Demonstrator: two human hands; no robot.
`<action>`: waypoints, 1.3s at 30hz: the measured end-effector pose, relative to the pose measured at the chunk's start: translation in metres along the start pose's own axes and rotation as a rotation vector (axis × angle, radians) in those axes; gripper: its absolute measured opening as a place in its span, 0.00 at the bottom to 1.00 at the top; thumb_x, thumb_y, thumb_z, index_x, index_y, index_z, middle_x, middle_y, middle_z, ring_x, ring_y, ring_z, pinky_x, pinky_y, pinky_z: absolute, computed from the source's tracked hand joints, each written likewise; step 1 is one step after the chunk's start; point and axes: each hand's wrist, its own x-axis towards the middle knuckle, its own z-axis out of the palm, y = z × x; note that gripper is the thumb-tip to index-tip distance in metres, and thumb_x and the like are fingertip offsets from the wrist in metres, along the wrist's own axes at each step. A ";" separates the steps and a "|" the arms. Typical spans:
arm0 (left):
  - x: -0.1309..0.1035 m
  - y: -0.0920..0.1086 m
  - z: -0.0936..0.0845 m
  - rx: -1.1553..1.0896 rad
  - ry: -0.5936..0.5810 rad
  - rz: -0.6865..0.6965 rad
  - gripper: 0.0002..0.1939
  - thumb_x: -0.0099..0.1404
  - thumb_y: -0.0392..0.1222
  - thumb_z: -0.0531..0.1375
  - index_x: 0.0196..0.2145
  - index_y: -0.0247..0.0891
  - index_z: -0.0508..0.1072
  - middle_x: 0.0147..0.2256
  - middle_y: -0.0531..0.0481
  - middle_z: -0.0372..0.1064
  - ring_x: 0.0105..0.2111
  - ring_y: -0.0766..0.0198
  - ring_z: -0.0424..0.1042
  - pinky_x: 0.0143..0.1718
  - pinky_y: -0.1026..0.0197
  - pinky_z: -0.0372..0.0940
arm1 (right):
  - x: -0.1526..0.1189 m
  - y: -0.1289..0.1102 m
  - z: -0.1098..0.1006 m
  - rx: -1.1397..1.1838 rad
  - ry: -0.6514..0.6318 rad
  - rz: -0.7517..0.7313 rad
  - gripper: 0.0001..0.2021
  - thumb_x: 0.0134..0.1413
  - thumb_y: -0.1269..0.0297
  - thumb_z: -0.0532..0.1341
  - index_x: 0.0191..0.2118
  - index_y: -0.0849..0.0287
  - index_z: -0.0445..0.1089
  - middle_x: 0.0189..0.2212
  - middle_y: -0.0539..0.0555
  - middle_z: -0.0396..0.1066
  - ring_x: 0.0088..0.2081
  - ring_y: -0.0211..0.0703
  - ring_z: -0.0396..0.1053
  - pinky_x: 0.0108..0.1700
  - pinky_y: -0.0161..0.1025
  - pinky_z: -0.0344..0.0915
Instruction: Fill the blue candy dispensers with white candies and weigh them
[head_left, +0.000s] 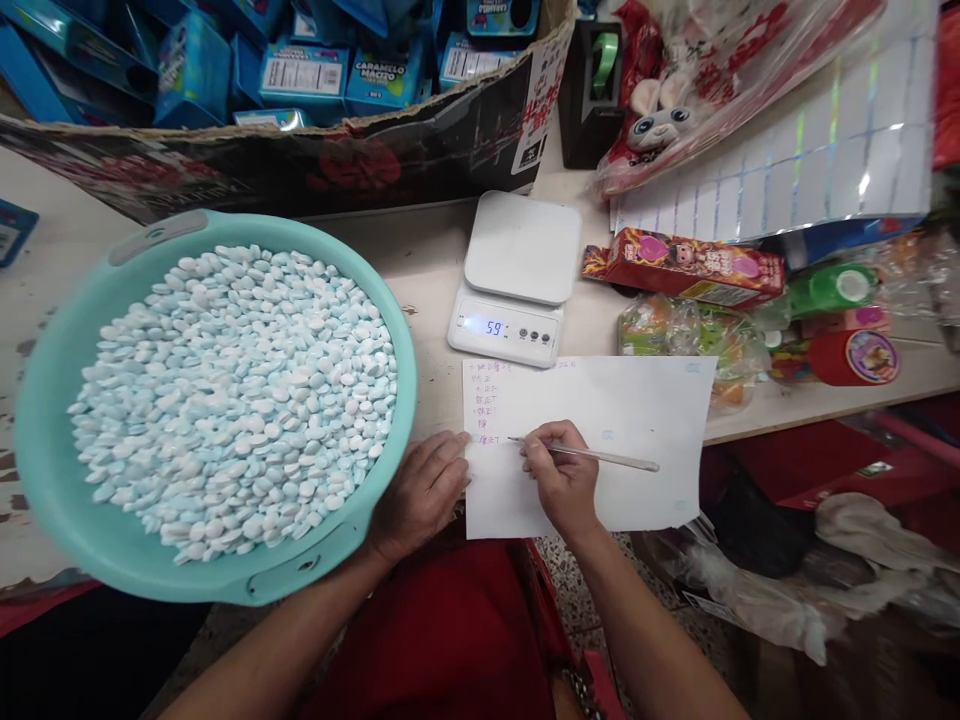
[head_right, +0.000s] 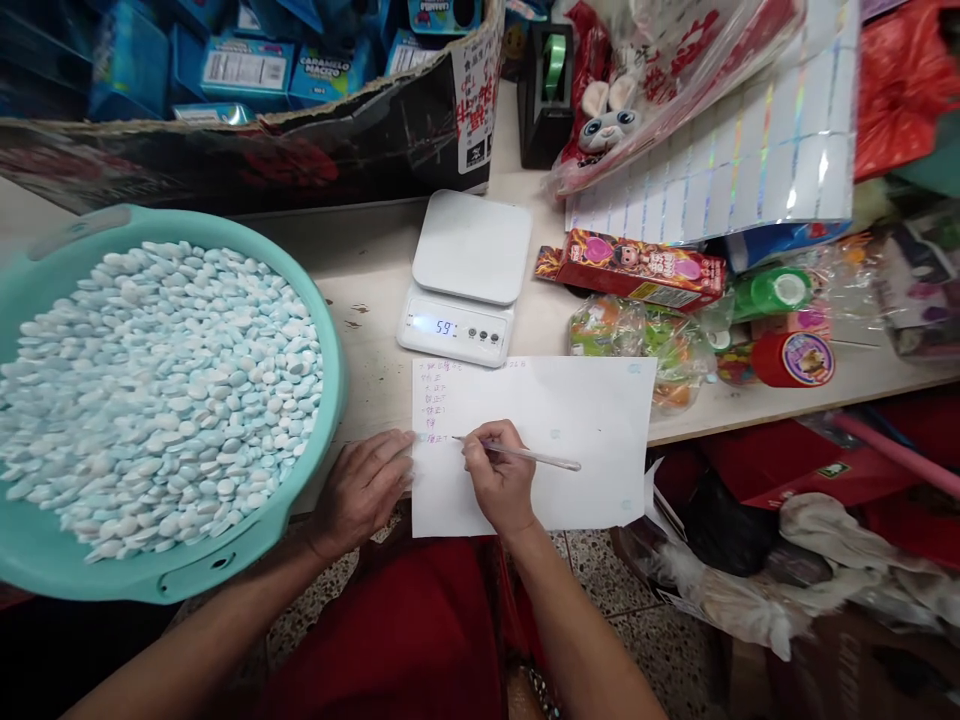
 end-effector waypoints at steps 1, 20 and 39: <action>0.001 0.000 0.000 0.002 0.007 -0.003 0.06 0.61 0.32 0.57 0.37 0.35 0.71 0.49 0.44 0.71 0.49 0.56 0.67 0.46 0.54 0.63 | 0.001 -0.001 0.000 0.029 0.005 0.026 0.05 0.52 0.63 0.59 0.31 0.58 0.64 0.20 0.46 0.67 0.18 0.34 0.63 0.19 0.32 0.61; 0.005 0.000 -0.008 -0.044 0.065 -0.045 0.08 0.63 0.32 0.54 0.38 0.36 0.71 0.42 0.43 0.73 0.44 0.57 0.69 0.44 0.53 0.66 | 0.019 -0.019 0.001 0.324 0.041 0.245 0.10 0.42 0.61 0.64 0.30 0.60 0.66 0.20 0.47 0.69 0.20 0.34 0.65 0.21 0.31 0.64; 0.008 0.004 -0.009 0.073 0.039 -0.011 0.06 0.62 0.33 0.56 0.35 0.39 0.72 0.43 0.45 0.73 0.42 0.55 0.68 0.39 0.53 0.65 | -0.009 0.015 -0.138 -0.122 0.747 0.271 0.28 0.31 0.48 0.67 0.37 0.57 0.58 0.35 0.59 0.70 0.40 0.50 0.71 0.43 0.47 0.68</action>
